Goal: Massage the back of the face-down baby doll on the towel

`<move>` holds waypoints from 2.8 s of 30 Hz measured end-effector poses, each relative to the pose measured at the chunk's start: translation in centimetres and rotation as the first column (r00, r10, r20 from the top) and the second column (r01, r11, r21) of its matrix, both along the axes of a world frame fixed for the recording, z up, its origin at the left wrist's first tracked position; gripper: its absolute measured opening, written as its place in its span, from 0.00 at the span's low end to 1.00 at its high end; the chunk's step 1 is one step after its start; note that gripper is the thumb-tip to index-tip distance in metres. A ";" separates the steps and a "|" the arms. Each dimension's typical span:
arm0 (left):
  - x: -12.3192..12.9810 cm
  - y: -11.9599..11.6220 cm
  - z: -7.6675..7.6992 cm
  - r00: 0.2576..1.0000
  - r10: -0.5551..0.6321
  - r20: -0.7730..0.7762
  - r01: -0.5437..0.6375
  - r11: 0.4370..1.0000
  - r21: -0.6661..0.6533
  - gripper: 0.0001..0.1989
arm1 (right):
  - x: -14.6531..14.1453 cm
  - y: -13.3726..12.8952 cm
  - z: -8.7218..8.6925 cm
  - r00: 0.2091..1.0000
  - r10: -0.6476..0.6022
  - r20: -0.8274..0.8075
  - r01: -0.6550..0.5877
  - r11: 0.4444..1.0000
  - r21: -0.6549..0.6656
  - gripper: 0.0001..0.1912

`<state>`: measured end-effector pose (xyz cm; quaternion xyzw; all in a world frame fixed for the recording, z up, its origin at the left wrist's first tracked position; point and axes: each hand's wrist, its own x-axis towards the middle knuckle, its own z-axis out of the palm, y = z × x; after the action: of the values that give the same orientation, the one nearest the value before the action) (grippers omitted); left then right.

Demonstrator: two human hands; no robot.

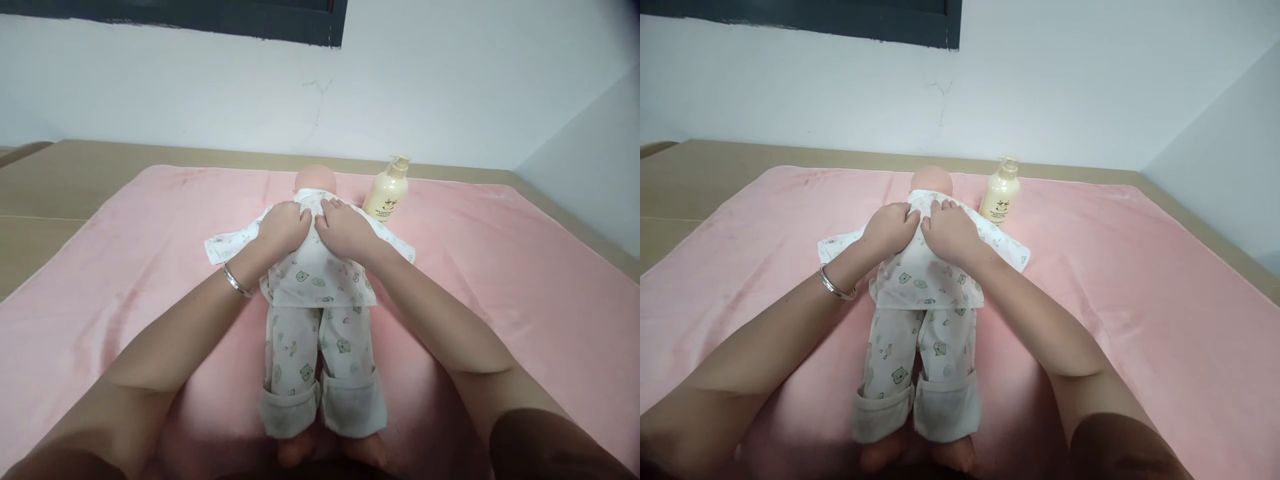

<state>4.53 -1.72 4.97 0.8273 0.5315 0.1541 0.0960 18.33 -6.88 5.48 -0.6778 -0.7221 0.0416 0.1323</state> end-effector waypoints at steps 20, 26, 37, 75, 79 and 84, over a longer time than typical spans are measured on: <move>-0.3 0.9 -0.5 0.994 -0.034 0.103 0.036 0.999 -0.014 0.19 | -1.4 -1.2 0.0 0.997 -0.020 0.080 0.016 0.999 0.043 0.26; 0.0 0.0 -0.6 1.000 -0.017 -0.006 0.017 0.999 0.041 0.22 | -0.4 -0.2 0.4 0.998 -0.033 -0.057 0.032 0.999 -0.019 0.22; 0.1 -0.2 -0.2 0.999 -0.009 0.037 0.008 1.000 0.029 0.18 | -0.4 0.1 0.0 0.999 -0.037 0.034 0.036 0.999 0.032 0.25; 0.1 1.5 -2.6 0.956 -0.017 0.291 0.005 0.999 0.041 0.17 | 1.1 1.2 -0.1 0.994 -0.041 -0.099 0.039 0.999 -0.027 0.33; 0.1 1.4 -2.5 0.955 -0.020 0.296 0.010 0.999 0.036 0.17 | 1.5 1.2 0.3 0.987 -0.045 -0.151 0.037 0.997 -0.061 0.35; 0.0 1.4 -2.5 0.949 -0.027 0.315 0.018 0.999 0.034 0.16 | 2.3 0.6 1.5 0.953 -0.063 -0.296 0.060 0.998 -0.017 0.42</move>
<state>4.57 -0.33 2.42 0.7994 0.4974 0.2914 0.1689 20.63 -6.23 6.98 -0.6866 -0.6724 0.1417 0.2376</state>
